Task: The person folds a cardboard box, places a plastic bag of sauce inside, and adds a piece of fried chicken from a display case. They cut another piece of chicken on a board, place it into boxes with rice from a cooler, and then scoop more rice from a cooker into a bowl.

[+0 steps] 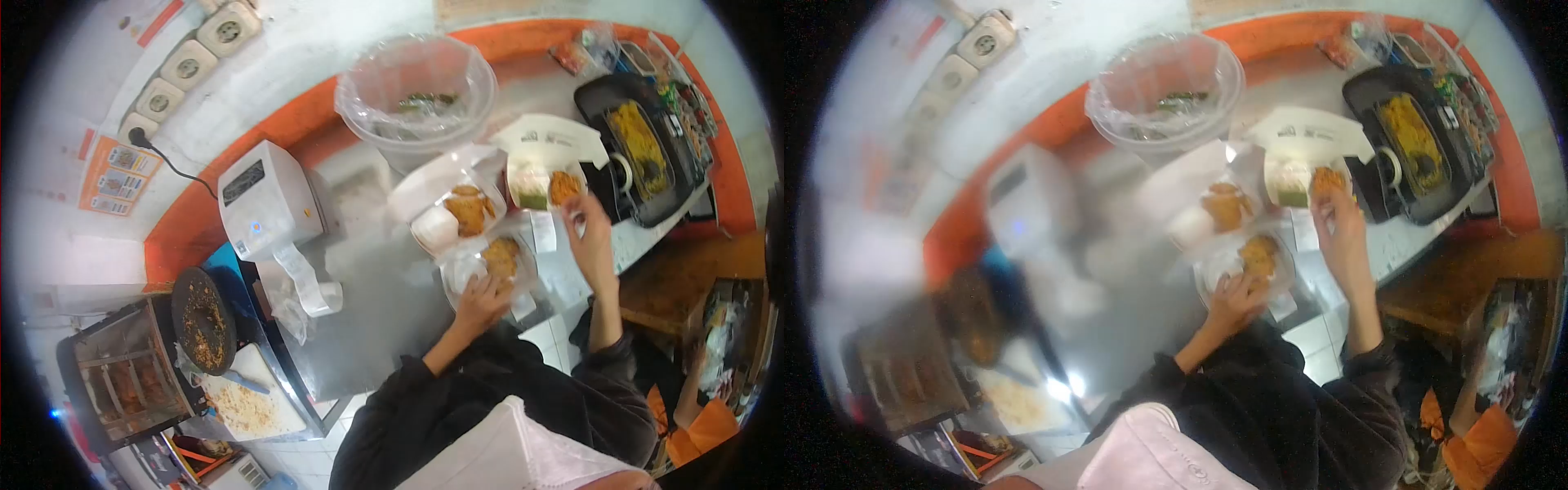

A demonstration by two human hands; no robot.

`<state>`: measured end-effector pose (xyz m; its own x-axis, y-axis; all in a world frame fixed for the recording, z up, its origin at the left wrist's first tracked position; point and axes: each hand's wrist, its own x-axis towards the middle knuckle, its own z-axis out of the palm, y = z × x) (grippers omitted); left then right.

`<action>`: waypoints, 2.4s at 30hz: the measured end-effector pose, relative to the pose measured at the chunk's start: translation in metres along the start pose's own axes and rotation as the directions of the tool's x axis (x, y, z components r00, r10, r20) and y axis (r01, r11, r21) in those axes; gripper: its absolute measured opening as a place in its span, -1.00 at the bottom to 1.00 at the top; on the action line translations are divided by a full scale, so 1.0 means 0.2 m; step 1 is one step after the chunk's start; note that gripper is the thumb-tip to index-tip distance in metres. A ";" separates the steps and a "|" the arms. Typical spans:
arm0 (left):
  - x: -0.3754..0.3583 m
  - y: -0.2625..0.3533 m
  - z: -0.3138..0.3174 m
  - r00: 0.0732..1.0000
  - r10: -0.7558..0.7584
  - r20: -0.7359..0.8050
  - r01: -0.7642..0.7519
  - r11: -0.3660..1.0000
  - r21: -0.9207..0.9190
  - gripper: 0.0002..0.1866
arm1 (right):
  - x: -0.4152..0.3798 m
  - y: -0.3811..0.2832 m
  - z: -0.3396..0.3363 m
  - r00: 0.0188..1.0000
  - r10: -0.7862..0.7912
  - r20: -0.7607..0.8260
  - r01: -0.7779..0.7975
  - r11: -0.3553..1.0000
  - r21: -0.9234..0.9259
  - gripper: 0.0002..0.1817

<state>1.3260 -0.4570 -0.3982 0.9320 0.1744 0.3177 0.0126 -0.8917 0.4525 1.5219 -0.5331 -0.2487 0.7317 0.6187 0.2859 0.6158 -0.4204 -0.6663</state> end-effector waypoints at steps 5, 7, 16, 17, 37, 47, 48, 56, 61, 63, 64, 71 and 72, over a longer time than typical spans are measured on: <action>-0.01 -0.04 -0.32 0.995 0.052 -0.089 -0.065 0.985 -0.157 -0.69 | 0.93 -0.34 0.39 0.806 -0.510 0.300 0.497 0.859 0.125 -0.86; -0.06 -0.12 -0.44 0.988 0.079 -0.134 -0.104 0.976 -0.192 -0.69 | 1.32 -0.18 0.80 0.704 -0.419 0.573 0.565 0.820 -0.094 -0.80; -0.57 -0.57 -0.65 0.574 -0.614 -0.542 0.517 0.785 -0.342 -0.82 | 1.51 -0.10 1.11 0.662 -0.668 0.340 0.287 0.644 0.709 -0.91; -0.59 -0.62 -0.67 0.516 -0.642 -0.566 0.526 0.760 -0.382 -0.84 | 1.53 -0.14 1.06 0.670 -0.650 0.360 0.269 0.664 0.698 -0.91; 0.45 -0.61 -1.09 0.723 -0.260 -0.640 0.183 0.966 -0.185 -0.75 | 1.36 -0.46 0.62 0.541 -0.578 0.611 0.759 0.648 -0.059 -0.90; 0.60 -0.43 -1.02 0.961 -0.147 -0.233 0.074 0.952 -0.297 -0.74 | 0.39 -0.64 0.04 0.874 -0.436 0.215 0.420 0.900 0.117 -0.74; 0.56 -0.45 -0.93 0.968 -0.118 -0.221 0.045 0.950 -0.309 -0.74 | 0.25 -0.61 0.05 0.932 -0.321 0.169 0.206 0.851 0.483 -0.74; 0.28 -0.67 -0.27 0.953 -0.280 0.119 0.252 0.509 -0.823 -0.84 | -0.85 -0.07 0.70 0.970 0.225 -0.097 -0.222 0.974 0.038 -0.80; 0.23 -1.30 -0.14 0.793 -0.514 0.329 0.481 0.195 -0.855 -0.70 | -1.11 -0.24 0.62 0.939 0.246 -0.242 -0.303 0.923 -0.238 -0.77; 0.07 -1.49 -0.13 0.970 -0.183 -0.162 0.025 0.735 -0.678 -0.65 | -1.37 -0.16 0.66 0.917 0.391 -0.081 -0.396 0.866 -0.305 -0.76; 0.05 -1.42 -0.19 0.961 -0.216 -0.175 0.053 0.761 -0.646 -0.65 | -1.56 -0.22 0.59 0.921 0.329 -0.210 -0.374 0.899 -0.230 -0.75; -0.59 -0.84 -0.21 0.799 -0.387 -0.460 0.157 0.873 -0.461 -0.64 | -3.16 -0.44 0.15 0.710 0.590 -0.384 -0.559 0.804 0.202 -0.87; -0.69 -0.70 -0.13 0.807 -0.388 -0.446 0.139 0.858 -0.495 -0.64 | -3.35 -0.44 0.07 0.692 0.591 -0.415 -0.565 0.801 0.198 -0.87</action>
<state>1.1871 -0.3455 -0.4832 0.5856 0.6729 0.4521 -0.0391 -0.5336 0.8448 0.9730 -0.9013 -0.3906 0.9913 -0.0954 0.0902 0.0222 -0.5550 -0.8316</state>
